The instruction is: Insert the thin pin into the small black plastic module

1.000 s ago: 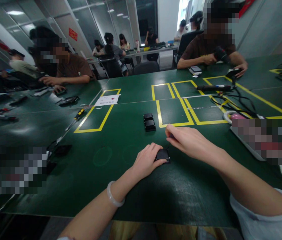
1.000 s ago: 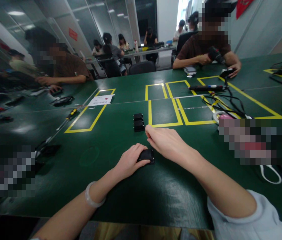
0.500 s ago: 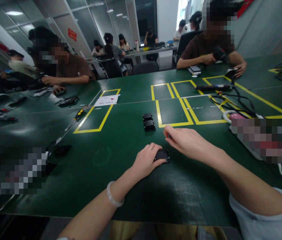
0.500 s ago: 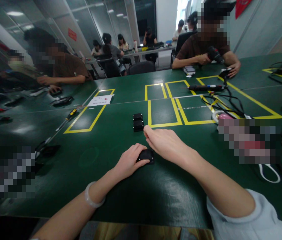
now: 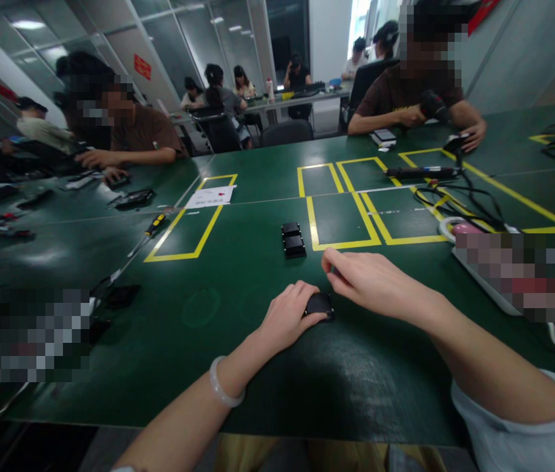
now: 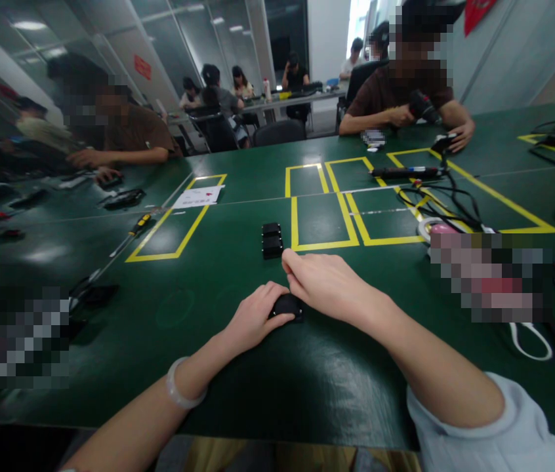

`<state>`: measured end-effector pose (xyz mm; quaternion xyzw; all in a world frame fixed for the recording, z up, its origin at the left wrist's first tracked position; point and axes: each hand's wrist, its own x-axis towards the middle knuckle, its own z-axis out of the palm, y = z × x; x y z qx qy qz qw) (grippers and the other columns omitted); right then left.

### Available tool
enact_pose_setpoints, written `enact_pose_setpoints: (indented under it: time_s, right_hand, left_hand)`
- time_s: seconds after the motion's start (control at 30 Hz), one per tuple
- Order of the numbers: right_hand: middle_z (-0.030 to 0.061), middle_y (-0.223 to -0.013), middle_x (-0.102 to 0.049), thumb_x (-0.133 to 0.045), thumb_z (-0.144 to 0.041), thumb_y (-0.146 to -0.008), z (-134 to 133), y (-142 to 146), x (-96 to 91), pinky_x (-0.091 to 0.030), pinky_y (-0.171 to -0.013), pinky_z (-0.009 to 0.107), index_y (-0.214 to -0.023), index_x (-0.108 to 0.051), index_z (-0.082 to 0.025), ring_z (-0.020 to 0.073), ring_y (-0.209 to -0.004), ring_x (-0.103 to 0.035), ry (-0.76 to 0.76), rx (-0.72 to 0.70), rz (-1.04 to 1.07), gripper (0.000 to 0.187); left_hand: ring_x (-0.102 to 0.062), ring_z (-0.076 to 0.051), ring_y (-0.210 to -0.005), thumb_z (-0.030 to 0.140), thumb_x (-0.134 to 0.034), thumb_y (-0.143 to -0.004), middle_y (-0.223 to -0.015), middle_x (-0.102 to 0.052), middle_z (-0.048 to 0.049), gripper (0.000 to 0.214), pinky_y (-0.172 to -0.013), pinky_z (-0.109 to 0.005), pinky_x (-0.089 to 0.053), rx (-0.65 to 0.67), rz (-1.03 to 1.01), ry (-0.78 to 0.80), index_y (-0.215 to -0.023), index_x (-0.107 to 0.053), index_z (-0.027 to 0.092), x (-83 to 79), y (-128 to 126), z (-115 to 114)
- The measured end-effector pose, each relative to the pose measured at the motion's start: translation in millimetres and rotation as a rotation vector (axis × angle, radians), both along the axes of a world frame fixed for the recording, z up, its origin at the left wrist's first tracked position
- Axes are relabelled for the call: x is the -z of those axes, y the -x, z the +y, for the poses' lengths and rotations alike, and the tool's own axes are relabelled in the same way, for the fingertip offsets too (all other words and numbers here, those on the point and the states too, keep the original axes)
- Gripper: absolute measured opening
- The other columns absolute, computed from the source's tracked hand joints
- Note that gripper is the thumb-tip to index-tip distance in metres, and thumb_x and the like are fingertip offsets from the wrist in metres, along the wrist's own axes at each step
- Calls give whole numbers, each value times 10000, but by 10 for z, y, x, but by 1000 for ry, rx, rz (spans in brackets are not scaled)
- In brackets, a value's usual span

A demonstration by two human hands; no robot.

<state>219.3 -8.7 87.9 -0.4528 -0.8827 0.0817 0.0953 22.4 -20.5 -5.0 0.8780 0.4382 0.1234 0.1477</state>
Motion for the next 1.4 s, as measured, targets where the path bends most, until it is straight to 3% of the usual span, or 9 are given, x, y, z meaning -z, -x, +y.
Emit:
enact_pose_setpoints:
  time_s: [0.2,0.5,0.7,0.97,1.17,1.4]
  right_hand:
    - [9,-718,-613,-391,-358,-949,21,13,40,-233,-527,265,-926,-472,-204,166,-627,-559,-23,48,-42,175]
    - [4,-755,-608,-429,-231,-905,-1,-39,-27,-244,-535,260,-920,-465,-205,149,-639,-543,-12,14,-22,47]
    - [8,-685,-601,-392,-353,-949,31,7,10,-206,-506,268,-942,-483,-204,171,-595,-549,-37,88,-99,175]
    - [23,-832,-614,-368,-238,-945,19,-81,-17,-272,-555,254,-898,-461,-202,143,-685,-536,6,-89,0,111]
    - [-1,-664,-584,-410,-335,-944,31,-27,-2,-202,-504,268,-921,-489,-204,154,-578,-515,-28,49,-95,154]
    - [20,-825,-615,-412,-203,-894,3,-63,-34,-274,-559,258,-943,-473,-200,146,-691,-542,16,-66,7,79]
  left_hand:
    - [-531,-216,-959,498,-529,-897,-1057,-544,-40,362,-804,-342,-460,-1,0,-7,-1128,-492,221,23,1,6]
    - [-536,-215,-961,501,-525,-899,-1053,-548,-32,346,-783,-333,-462,0,-6,0,-1103,-495,225,-1,-2,6]
    - [-537,-216,-958,493,-536,-895,-1046,-548,-33,345,-778,-335,-462,-7,3,-5,-1108,-497,225,-4,0,-2]
    - [-532,-215,-961,497,-532,-896,-1049,-547,-30,346,-782,-333,-457,1,-4,-9,-1105,-487,224,12,0,11]
    - [-529,-211,-955,505,-511,-904,-1044,-547,-33,351,-798,-339,-455,2,-4,-10,-1111,-492,221,9,-2,10]
    - [-533,-211,-958,499,-520,-902,-1049,-548,-35,342,-788,-334,-453,-5,-7,2,-1107,-501,225,-2,-3,-1]
